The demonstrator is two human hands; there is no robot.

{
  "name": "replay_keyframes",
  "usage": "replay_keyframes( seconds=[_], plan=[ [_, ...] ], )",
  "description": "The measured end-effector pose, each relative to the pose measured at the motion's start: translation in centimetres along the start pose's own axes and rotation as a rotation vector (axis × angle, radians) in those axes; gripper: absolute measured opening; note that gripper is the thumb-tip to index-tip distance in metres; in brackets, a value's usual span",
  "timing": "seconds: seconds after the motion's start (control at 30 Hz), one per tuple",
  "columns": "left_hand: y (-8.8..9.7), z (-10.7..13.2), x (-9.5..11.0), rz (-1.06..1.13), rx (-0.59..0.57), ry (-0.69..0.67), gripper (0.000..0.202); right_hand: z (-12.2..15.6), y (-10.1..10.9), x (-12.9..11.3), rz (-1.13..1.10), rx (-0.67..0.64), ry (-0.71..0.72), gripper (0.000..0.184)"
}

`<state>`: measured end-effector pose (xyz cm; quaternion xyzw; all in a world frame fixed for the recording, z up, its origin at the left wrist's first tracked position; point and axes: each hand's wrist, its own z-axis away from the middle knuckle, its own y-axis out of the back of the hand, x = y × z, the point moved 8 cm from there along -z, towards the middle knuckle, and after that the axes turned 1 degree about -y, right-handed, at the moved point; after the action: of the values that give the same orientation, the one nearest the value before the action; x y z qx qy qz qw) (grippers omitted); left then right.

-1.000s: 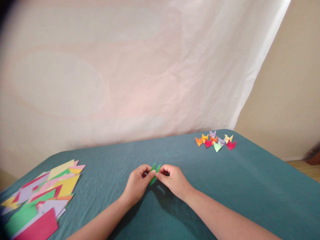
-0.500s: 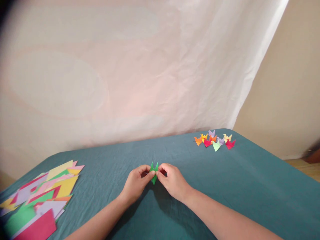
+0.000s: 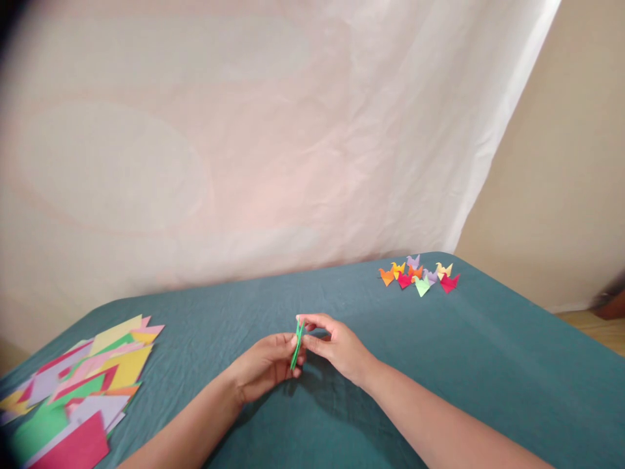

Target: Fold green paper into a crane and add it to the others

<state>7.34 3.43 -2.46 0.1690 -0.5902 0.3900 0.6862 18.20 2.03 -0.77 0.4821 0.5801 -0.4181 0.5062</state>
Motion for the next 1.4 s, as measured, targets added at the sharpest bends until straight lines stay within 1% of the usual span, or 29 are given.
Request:
replay_keyframes(
  seconds=[0.07,0.1,0.13,0.2,0.23,0.33,0.4,0.47,0.57,0.67,0.73,0.8,0.93,1.03,1.13,1.27,1.4],
  plan=[
    [-0.7,0.4,-0.3,0.060,-0.084,0.061,0.044,0.2,-1.2,-0.1,-0.114,-0.145,-0.037,0.033],
    [-1.0,0.6,-0.4,0.084,-0.116,0.081,0.043,0.2,-1.5,-0.1,-0.161,-0.188,-0.056,0.031],
    [-1.2,0.7,-0.4,0.103,-0.141,0.095,0.042,0.3,-1.7,-0.1,-0.190,-0.200,-0.066,0.029],
    [-1.1,0.6,-0.4,0.107,-0.146,0.094,0.040,0.2,-1.2,0.1,-0.197,-0.144,-0.069,0.028],
    [-0.8,0.4,-0.3,0.073,-0.111,0.066,0.040,0.1,-0.8,0.4,-0.180,-0.098,-0.074,0.028],
    [0.9,-0.2,0.7,-0.112,0.058,-0.073,0.038,-0.1,0.6,1.3,-0.069,0.054,-0.092,0.031],
    [1.6,-0.4,1.1,-0.215,0.132,-0.144,0.040,-0.2,1.3,1.8,0.021,0.124,-0.101,0.032],
    [1.9,-0.4,1.4,-0.289,0.190,-0.189,0.035,-0.3,1.5,2.1,0.072,0.142,-0.110,0.032],
    [2.5,0.0,2.1,-0.416,0.318,-0.265,0.025,-0.4,1.3,2.0,0.108,0.117,-0.099,0.030],
    [2.5,0.6,2.9,-0.567,0.423,-0.346,0.023,-0.4,1.1,1.5,0.157,0.109,-0.075,0.028],
    [2.5,0.7,3.2,-0.615,0.457,-0.373,0.024,-0.3,1.3,1.5,0.162,0.128,-0.088,0.028],
    [2.5,0.5,2.9,-0.563,0.444,-0.349,0.024,-0.3,1.5,1.6,0.152,0.148,-0.111,0.028],
    [2.4,-0.1,2.1,-0.459,0.349,-0.271,0.027,-0.2,1.6,1.6,0.156,0.155,-0.118,0.027],
    [2.6,-0.3,2.0,-0.453,0.319,-0.242,0.028,-0.3,1.3,1.7,0.172,0.108,-0.119,0.025],
    [3.0,-0.4,2.1,-0.456,0.315,-0.226,0.030,-0.4,1.0,2.1,0.153,0.066,-0.128,0.029],
    [2.7,-0.4,1.8,-0.462,0.253,-0.193,0.029,-0.4,1.3,2.3,0.085,0.096,-0.114,0.034],
    [2.1,-0.4,1.3,-0.458,0.220,-0.177,0.028,-0.2,1.4,2.0,0.137,0.113,-0.105,0.032]
  ],
)
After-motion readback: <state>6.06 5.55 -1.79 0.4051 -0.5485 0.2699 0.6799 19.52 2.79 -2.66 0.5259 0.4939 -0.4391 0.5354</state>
